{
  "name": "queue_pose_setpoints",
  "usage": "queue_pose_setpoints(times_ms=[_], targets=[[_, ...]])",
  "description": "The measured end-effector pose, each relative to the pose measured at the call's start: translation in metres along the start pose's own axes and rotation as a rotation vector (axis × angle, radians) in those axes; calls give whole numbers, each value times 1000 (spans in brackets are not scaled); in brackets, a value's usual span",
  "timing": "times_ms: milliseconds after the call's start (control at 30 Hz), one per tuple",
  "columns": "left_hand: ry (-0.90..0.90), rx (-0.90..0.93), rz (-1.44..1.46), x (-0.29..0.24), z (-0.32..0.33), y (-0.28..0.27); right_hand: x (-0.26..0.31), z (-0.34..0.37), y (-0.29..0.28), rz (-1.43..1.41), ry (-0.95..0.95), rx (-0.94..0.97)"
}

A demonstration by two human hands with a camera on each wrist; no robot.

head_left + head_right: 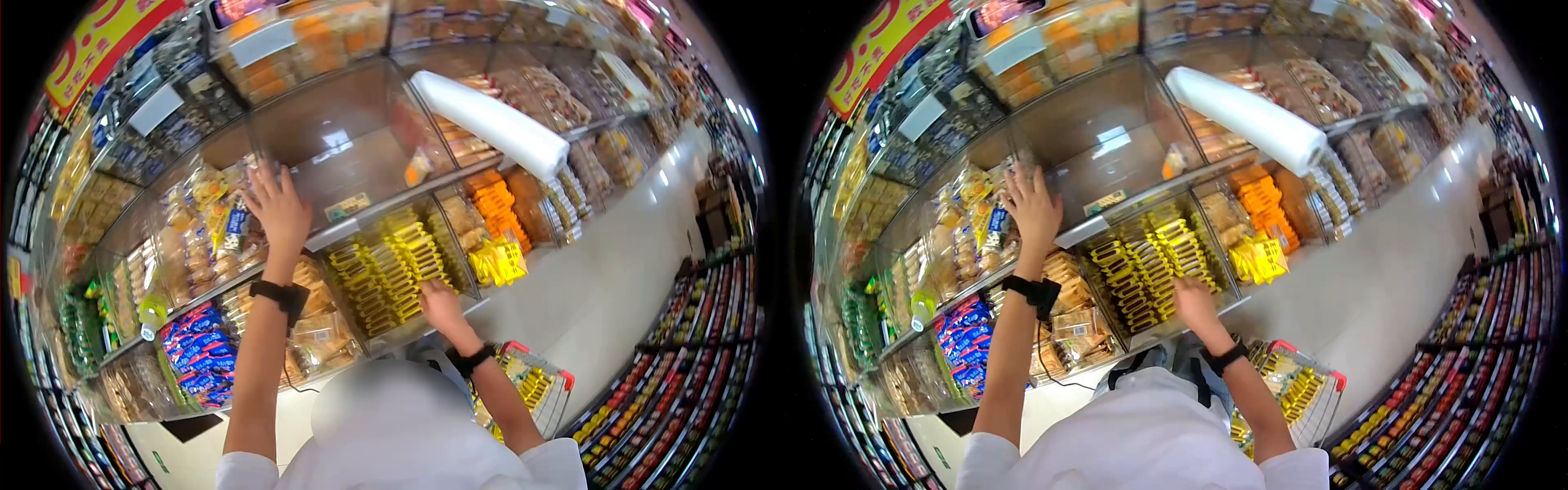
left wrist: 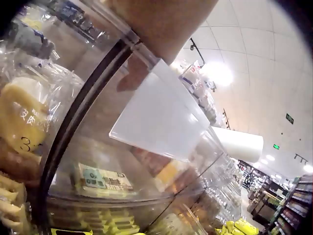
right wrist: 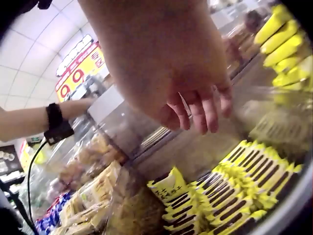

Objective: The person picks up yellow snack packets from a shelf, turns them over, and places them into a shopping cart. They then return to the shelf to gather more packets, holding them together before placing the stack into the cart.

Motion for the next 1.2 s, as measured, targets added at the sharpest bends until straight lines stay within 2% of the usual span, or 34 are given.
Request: queue_pose_setpoints(times_ms=[33, 67, 133, 200, 367, 500, 533, 633, 833, 1033, 1067, 1200], targets=[[-8, 16, 9, 0, -1, -1, 13, -18, 10, 47, -54, 47], [-7, 44, -62, 0, -2, 0, 19, -36, 23, 91, -70, 178], [-26, 95, -27, 2, -3, 3, 19, -62, 57, 185, -95, 439], [-41, 101, 15, 2, -4, 4, 2, -77, 108, 190, -214, 337], [-43, 89, 64, 3, -7, 2, 22, -112, 128, 310, -217, 460], [-88, 116, 156, 1, -11, 0, 25, -121, 148, 354, -253, 377], [-94, 120, 166, 1, -11, 0, 25, -121, 152, 414, -306, 253], [-71, 106, 142, 2, -11, -1, 18, -125, 166, 532, -251, 331], [-74, 98, 163, 4, -9, 2, 18, -127, 158, 409, -225, 289], [-89, 104, 214, 4, -8, 1, 14, -128, 126, 155, -93, 298], [-83, 98, 218, 5, -8, 1, 12, -125, 120, 87, -125, 149], [-93, 113, 247, 5, -8, -4, 19, -112, 66, -172, 64, 180]])
Point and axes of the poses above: each hand's wrist, its own z-axis away from the middle knuckle, its own y-axis out of the palm, x = y × z, the point moved 3 cm from there along -z, towards the middle knuckle, and after that the axes turned 6 degrees about -z, right-handed, at the moved point
